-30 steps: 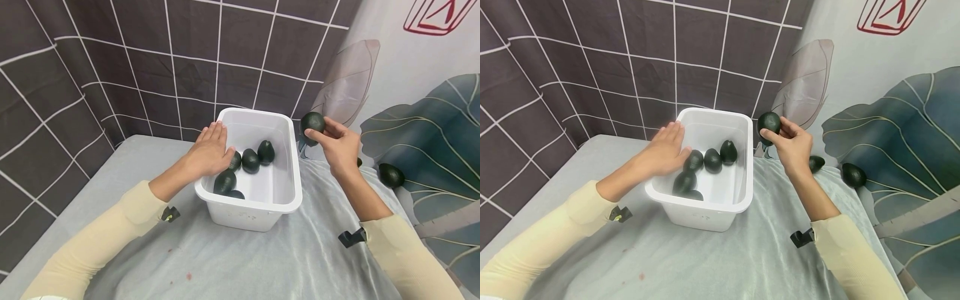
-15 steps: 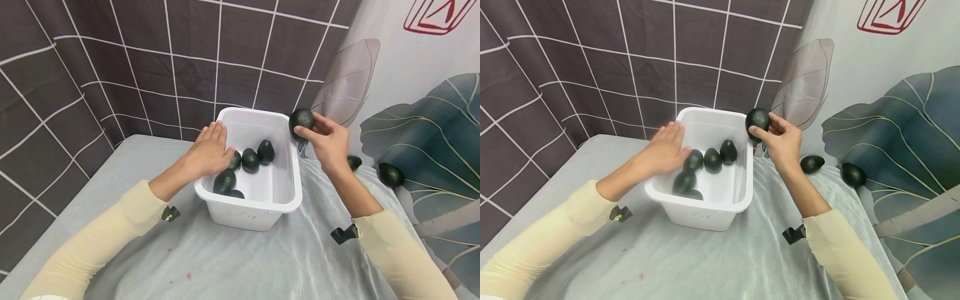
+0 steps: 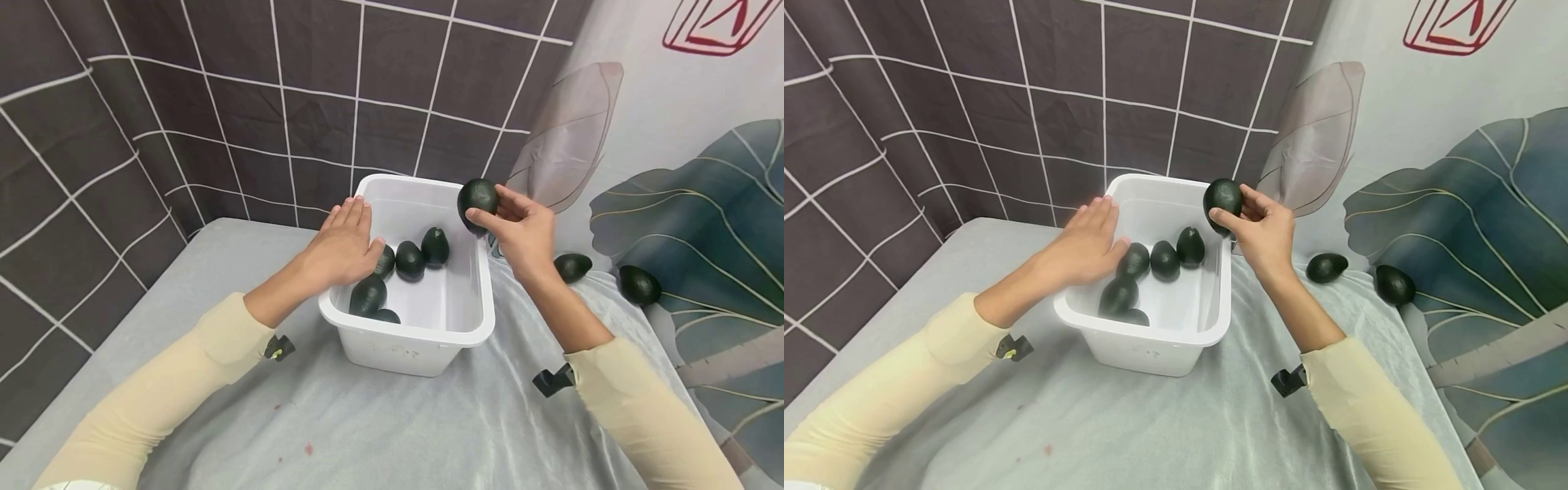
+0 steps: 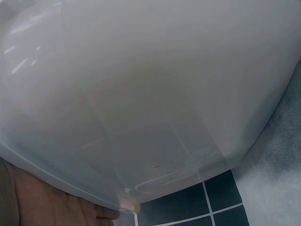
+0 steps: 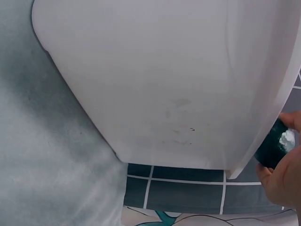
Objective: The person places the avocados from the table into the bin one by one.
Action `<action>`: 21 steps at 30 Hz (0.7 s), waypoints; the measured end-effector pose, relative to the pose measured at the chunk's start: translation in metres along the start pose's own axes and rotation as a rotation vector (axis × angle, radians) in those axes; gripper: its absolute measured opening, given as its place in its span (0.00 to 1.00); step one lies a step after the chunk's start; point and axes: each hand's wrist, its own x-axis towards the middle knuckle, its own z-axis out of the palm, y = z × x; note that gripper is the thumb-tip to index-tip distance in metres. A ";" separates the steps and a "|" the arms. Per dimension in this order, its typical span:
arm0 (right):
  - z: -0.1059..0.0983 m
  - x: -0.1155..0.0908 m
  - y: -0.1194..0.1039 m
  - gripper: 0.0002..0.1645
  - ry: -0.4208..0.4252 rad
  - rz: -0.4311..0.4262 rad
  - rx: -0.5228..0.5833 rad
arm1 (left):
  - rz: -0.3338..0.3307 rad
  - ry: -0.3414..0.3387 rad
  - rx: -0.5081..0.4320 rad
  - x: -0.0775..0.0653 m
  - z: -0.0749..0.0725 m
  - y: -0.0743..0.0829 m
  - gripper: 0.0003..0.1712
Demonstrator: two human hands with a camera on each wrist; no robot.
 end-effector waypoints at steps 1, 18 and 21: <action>0.001 0.000 0.001 0.43 -0.002 -0.001 0.002 | 0.000 -0.002 0.000 0.000 0.000 0.000 0.47; 0.008 0.000 0.007 0.39 -0.030 -0.032 0.043 | -0.003 0.001 0.000 0.000 -0.001 0.001 0.47; 0.006 0.001 0.009 0.38 -0.022 -0.016 0.032 | -0.002 0.002 -0.001 0.000 -0.001 0.001 0.47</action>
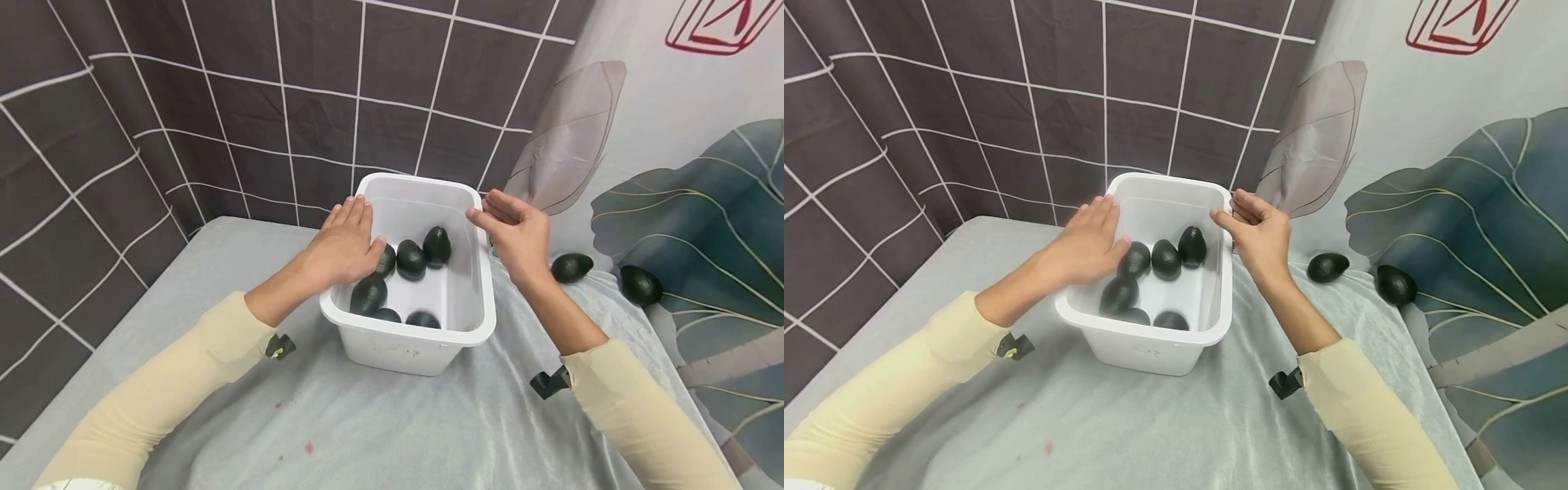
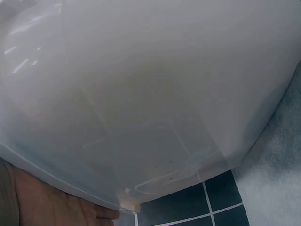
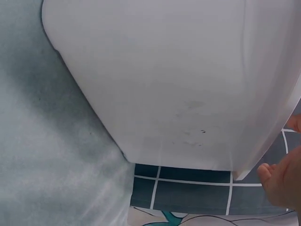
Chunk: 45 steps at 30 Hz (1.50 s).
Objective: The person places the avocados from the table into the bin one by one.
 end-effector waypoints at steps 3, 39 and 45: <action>-0.002 0.000 0.002 0.37 0.012 0.004 0.001 | -0.001 -0.001 -0.002 0.000 0.000 0.000 0.47; -0.020 -0.004 0.022 0.35 0.074 0.097 -0.069 | 0.005 -0.006 -0.012 0.000 0.001 -0.001 0.47; -0.023 -0.006 0.025 0.36 0.072 0.109 -0.079 | 0.007 -0.006 -0.018 0.000 0.001 -0.001 0.47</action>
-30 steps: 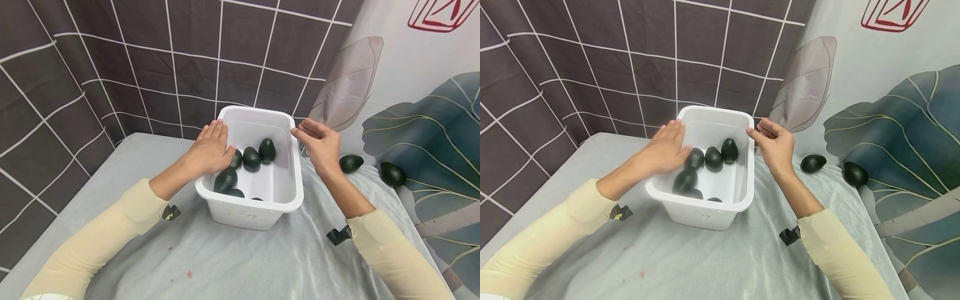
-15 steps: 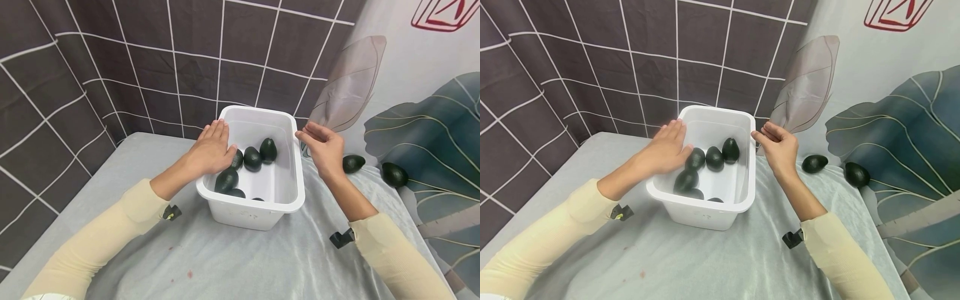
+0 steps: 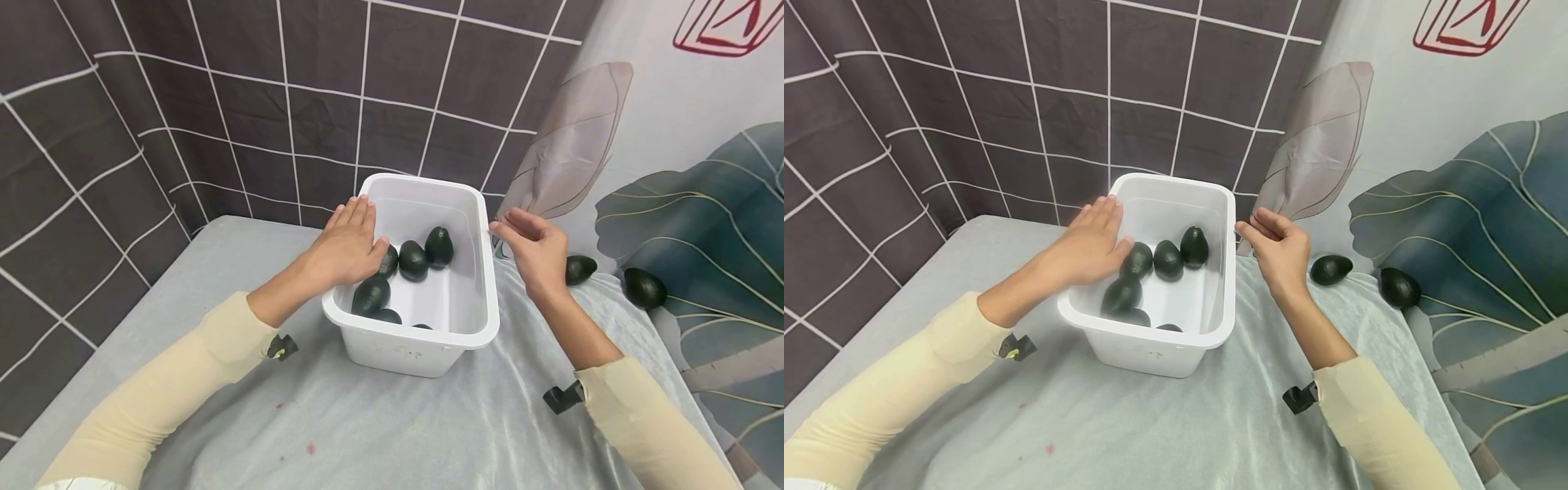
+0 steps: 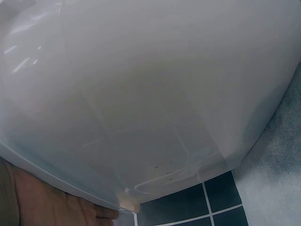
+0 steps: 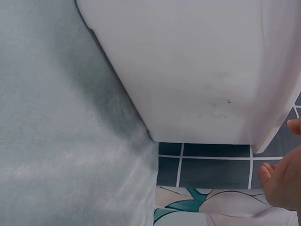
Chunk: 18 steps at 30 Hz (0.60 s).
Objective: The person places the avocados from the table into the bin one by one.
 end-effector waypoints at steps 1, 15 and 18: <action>0.000 0.000 0.001 0.36 0.002 0.001 0.003 | 0.001 0.001 0.001 0.000 0.000 0.000 0.47; -0.007 0.001 0.017 0.35 0.027 0.022 0.006 | -0.001 -0.004 0.012 0.001 0.000 0.000 0.47; -0.010 0.001 0.021 0.36 0.024 0.035 -0.020 | -0.003 -0.006 0.013 0.001 0.001 0.000 0.47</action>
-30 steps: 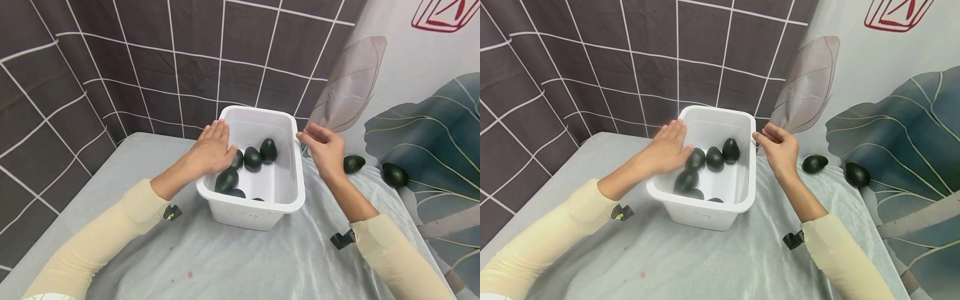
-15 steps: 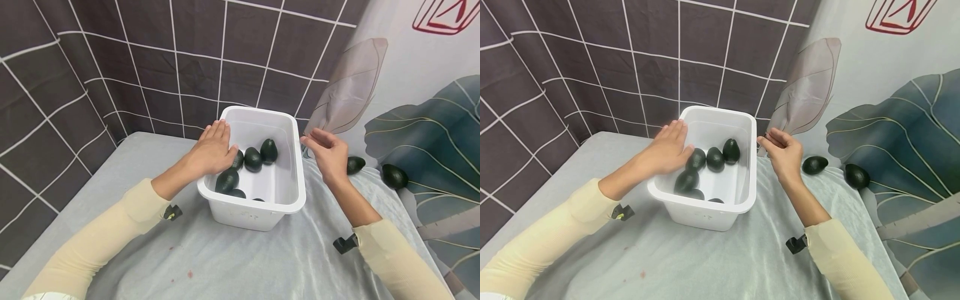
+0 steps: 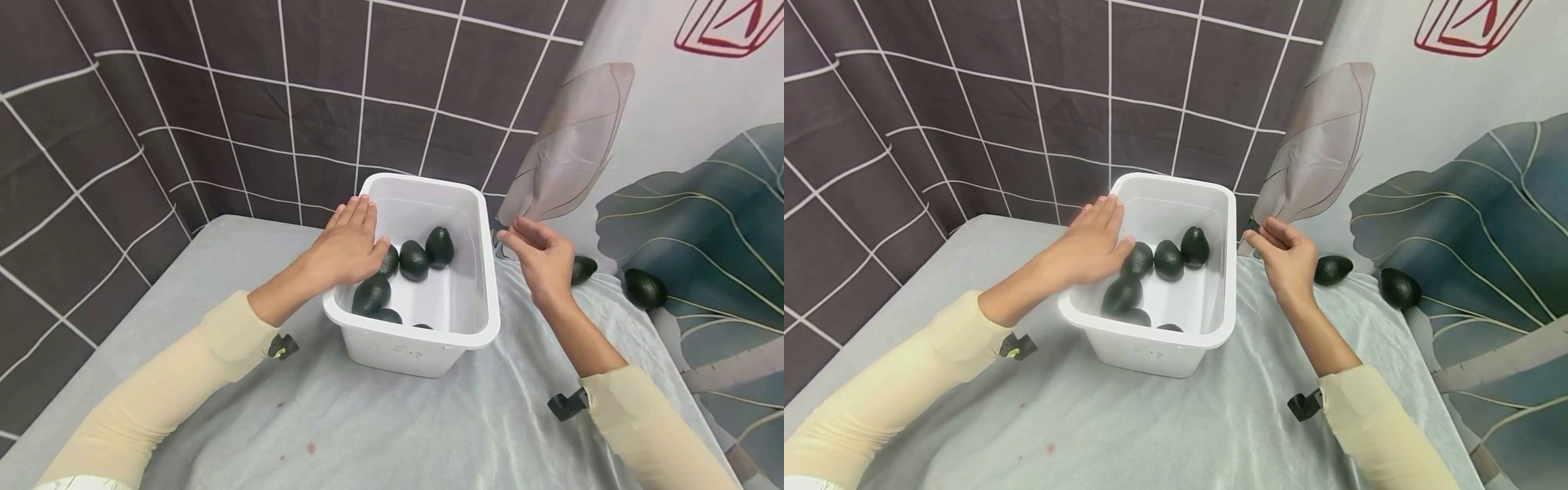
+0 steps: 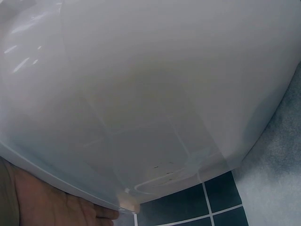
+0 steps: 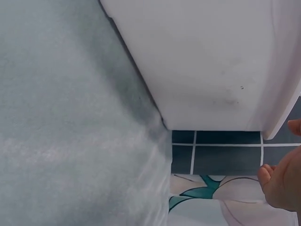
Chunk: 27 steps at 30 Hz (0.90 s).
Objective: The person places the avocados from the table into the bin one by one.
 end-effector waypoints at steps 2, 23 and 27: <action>-0.001 0.001 0.002 0.36 0.001 0.014 -0.012 | -0.001 0.000 -0.001 0.000 0.000 0.000 0.47; -0.016 0.003 0.027 0.37 0.071 0.076 0.009 | 0.002 0.006 -0.012 0.001 0.001 0.001 0.47; -0.019 0.003 0.029 0.39 0.068 0.089 -0.018 | -0.006 0.011 -0.013 0.000 0.001 0.001 0.47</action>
